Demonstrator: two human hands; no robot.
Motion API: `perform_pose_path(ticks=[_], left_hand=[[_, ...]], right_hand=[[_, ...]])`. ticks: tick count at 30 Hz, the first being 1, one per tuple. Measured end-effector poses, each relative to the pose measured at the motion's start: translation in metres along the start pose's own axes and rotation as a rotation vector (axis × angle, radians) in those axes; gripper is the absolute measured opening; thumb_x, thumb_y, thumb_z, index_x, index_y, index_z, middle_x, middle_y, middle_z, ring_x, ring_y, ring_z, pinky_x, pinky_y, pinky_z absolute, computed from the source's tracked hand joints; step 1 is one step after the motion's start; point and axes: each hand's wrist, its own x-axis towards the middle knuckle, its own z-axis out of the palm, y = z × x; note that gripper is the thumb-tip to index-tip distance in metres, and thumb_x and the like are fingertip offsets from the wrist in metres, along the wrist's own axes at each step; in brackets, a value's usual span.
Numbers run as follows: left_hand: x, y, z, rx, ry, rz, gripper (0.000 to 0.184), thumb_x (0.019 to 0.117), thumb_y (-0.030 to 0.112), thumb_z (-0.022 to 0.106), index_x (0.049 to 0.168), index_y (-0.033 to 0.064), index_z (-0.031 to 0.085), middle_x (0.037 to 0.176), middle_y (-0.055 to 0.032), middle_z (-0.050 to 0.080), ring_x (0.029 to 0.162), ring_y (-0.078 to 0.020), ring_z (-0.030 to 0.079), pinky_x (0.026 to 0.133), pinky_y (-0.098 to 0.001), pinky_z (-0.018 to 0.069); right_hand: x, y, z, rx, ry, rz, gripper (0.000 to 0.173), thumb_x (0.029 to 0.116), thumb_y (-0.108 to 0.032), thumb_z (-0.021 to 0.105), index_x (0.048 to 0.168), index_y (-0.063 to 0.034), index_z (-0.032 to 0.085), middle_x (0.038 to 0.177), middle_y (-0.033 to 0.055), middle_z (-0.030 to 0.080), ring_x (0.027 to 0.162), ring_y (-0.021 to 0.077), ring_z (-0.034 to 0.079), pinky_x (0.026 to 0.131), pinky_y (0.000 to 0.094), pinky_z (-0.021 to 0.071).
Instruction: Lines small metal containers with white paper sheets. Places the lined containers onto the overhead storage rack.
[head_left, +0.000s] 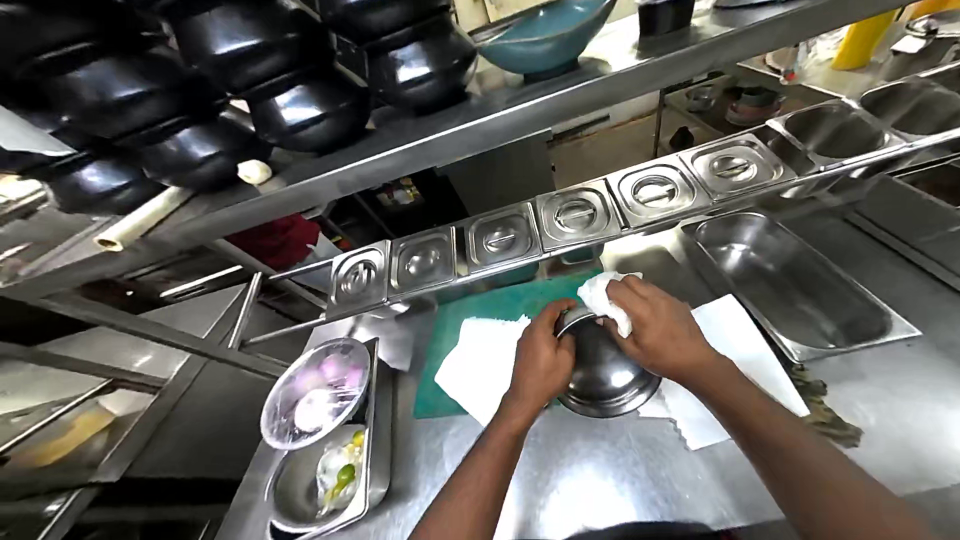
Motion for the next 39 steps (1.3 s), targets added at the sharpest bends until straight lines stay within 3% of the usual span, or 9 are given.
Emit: perform_pose_path(ticks=[11, 17, 22, 26, 27, 30, 33, 36, 39], left_hand=[[-0.012, 0.006, 0.074, -0.955, 0.748, -0.268, 0.048, 0.0969, -0.003, 0.050, 0.143, -0.0046, 0.037, 0.129, -0.0219, 0.053, 0.109, -0.0234, 0.061, 0.092, -0.0385, 0.0551], [-0.009, -0.009, -0.010, -0.467, 0.177, -0.079, 0.044, 0.0909, 0.007, 0.060, 0.135, 0.0010, 0.056, 0.122, -0.0129, 0.066, 0.110, -0.0175, 0.066, 0.095, -0.0372, 0.0562], [0.001, -0.022, -0.025, -0.158, 0.246, -0.025, 0.046, 0.0975, 0.002, 0.046, 0.142, 0.0099, 0.055, 0.121, -0.0096, 0.071, 0.107, -0.0213, 0.069, 0.092, -0.0487, 0.0567], [-0.007, -0.020, -0.015, 0.121, 0.323, 0.065, 0.056, 0.0918, 0.010, 0.049, 0.147, 0.0112, 0.051, 0.115, -0.0140, 0.072, 0.097, -0.0328, 0.072, 0.078, -0.0600, 0.0574], [-0.011, -0.017, -0.010, 0.165, 0.360, 0.116, 0.057, 0.0902, 0.010, 0.050, 0.147, 0.0108, 0.051, 0.113, -0.0132, 0.072, 0.092, -0.0323, 0.073, 0.073, -0.0588, 0.0584], [-0.016, -0.023, -0.005, 0.144, 0.446, 0.143, 0.057, 0.0892, 0.010, 0.048, 0.147, 0.0095, 0.050, 0.110, -0.0104, 0.073, 0.088, -0.0290, 0.072, 0.069, -0.0552, 0.0587], [-0.045, -0.061, -0.019, -0.006, 0.317, -0.075, 0.049, 0.0942, 0.007, 0.051, 0.143, 0.0075, 0.053, 0.122, -0.0123, 0.070, 0.105, -0.0278, 0.070, 0.087, -0.0543, 0.0583], [-0.103, -0.098, -0.027, -0.210, 0.209, -0.348, 0.040, 0.0923, 0.004, 0.051, 0.131, 0.0018, 0.059, 0.125, -0.0124, 0.067, 0.113, -0.0204, 0.066, 0.097, -0.0445, 0.0561], [-0.165, -0.120, -0.026, -0.318, 0.191, -0.538, 0.032, 0.0900, 0.001, 0.055, 0.120, 0.0009, 0.067, 0.114, -0.0104, 0.071, 0.103, -0.0175, 0.068, 0.092, -0.0406, 0.0570]], right_hand=[[-0.056, -0.058, 0.068, 0.903, 0.301, 1.123, 0.054, 0.1013, -0.025, 0.060, 0.142, 0.0073, 0.046, 0.129, 0.0215, 0.062, 0.121, 0.0230, 0.061, 0.106, 0.0408, 0.0476], [-0.047, -0.002, 0.028, 0.394, -0.376, 0.837, 0.053, 0.1009, -0.043, 0.053, 0.121, 0.0053, 0.061, 0.100, 0.0216, 0.069, 0.097, 0.0361, 0.069, 0.088, 0.0571, 0.0534], [-0.031, -0.005, -0.048, 0.264, -1.137, 0.218, 0.059, 0.0969, -0.057, 0.061, 0.095, 0.0027, 0.064, 0.084, 0.0216, 0.063, 0.083, 0.0402, 0.064, 0.076, 0.0636, 0.0486], [-0.042, -0.028, -0.048, -0.185, -0.237, -0.138, 0.033, 0.0934, -0.038, 0.062, 0.084, -0.0073, 0.069, 0.082, 0.0131, 0.068, 0.078, 0.0326, 0.071, 0.063, 0.0516, 0.0592], [-0.041, -0.033, -0.027, -0.273, -0.106, -0.167, 0.023, 0.0886, -0.028, 0.067, 0.091, -0.0055, 0.073, 0.099, 0.0171, 0.072, 0.098, 0.0373, 0.071, 0.079, 0.0553, 0.0593], [-0.060, -0.044, 0.015, -0.025, -0.551, -0.155, 0.044, 0.1047, -0.029, 0.052, 0.132, 0.0046, 0.062, 0.145, 0.0274, 0.055, 0.145, 0.0440, 0.042, 0.123, 0.0628, 0.0253], [-0.091, -0.032, 0.007, 0.511, -0.569, -0.103, 0.040, 0.1062, -0.036, 0.054, 0.109, 0.0011, 0.068, 0.102, 0.0180, 0.072, 0.100, 0.0292, 0.072, 0.095, 0.0502, 0.0554], [-0.096, 0.011, -0.036, 0.601, -0.258, 0.172, 0.038, 0.1018, -0.041, 0.061, 0.118, -0.0072, 0.067, 0.099, 0.0012, 0.073, 0.088, 0.0064, 0.069, 0.081, 0.0337, 0.0616], [-0.060, 0.062, -0.054, 0.203, -0.132, 0.382, 0.053, 0.0929, -0.038, 0.070, 0.129, -0.0006, 0.060, 0.102, 0.0161, 0.070, 0.091, 0.0285, 0.070, 0.080, 0.0557, 0.0573]])
